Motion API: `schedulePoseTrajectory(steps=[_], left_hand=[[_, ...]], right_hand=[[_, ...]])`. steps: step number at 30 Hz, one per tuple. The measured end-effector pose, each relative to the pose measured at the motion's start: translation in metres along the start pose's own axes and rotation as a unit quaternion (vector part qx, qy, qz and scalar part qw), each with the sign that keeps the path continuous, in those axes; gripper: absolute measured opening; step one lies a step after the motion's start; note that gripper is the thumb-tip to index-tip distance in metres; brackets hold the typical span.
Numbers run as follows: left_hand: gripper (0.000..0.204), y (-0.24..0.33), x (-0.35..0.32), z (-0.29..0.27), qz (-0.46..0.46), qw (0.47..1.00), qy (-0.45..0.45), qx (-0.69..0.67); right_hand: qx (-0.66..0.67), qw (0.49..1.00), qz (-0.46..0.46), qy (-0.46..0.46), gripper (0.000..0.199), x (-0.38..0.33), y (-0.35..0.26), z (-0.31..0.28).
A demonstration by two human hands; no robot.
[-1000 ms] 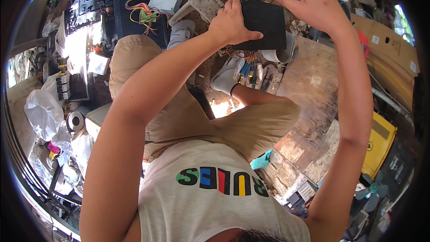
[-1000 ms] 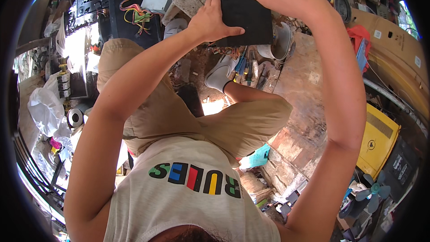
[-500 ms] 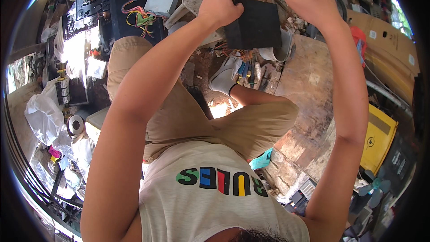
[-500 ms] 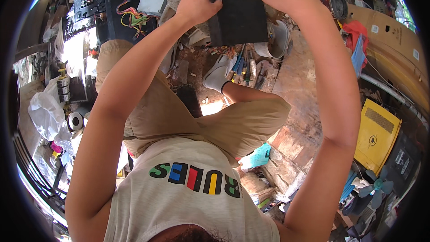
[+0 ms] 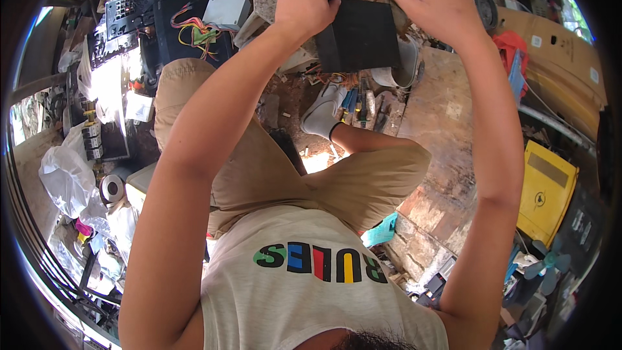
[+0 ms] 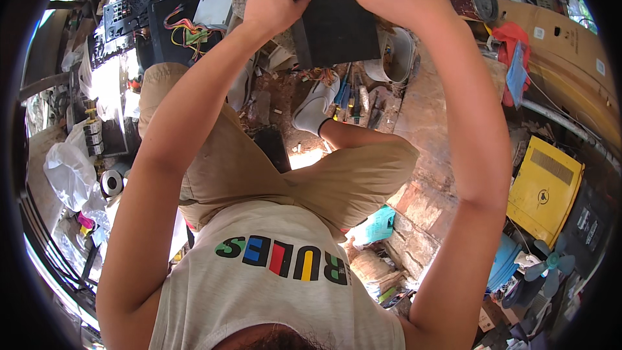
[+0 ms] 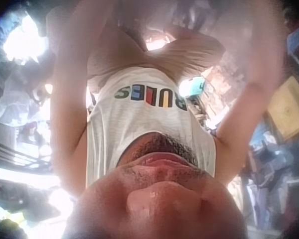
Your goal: The person disassembles a power supply unit using a screwdriver, removing screws from the metal casing and handling internal wires.
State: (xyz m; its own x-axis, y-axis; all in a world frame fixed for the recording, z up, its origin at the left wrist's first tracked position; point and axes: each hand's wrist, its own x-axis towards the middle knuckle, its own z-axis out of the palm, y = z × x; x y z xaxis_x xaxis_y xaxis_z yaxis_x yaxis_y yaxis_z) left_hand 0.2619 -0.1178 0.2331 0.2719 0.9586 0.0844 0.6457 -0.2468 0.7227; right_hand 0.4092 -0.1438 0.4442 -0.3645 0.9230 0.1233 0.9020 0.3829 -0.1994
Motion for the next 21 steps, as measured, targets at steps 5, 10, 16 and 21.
schedulePoseTrajectory(steps=[5, 10, 16, 21], left_hand=[[0.045, 0.002, 0.014, -0.012, -0.048, 0.998, -0.032, 0.006], [0.053, -0.005, 0.013, -0.018, -0.068, 0.996, -0.003, -0.054], [0.098, 0.009, -0.002, 0.002, 0.010, 0.998, -0.060, -0.024], [0.130, 0.003, -0.020, 0.026, 0.050, 0.994, -0.091, 0.038]], right_hand=[[0.101, 0.989, 0.108, -0.006, 0.030, -0.054, 0.041, -0.011], [0.144, 0.985, 0.092, -0.031, 0.025, -0.105, 0.012, -0.008], [0.179, 0.977, 0.107, -0.041, 0.027, -0.119, 0.006, 0.003], [0.154, 0.982, 0.098, -0.049, 0.026, -0.120, 0.005, 0.007]])
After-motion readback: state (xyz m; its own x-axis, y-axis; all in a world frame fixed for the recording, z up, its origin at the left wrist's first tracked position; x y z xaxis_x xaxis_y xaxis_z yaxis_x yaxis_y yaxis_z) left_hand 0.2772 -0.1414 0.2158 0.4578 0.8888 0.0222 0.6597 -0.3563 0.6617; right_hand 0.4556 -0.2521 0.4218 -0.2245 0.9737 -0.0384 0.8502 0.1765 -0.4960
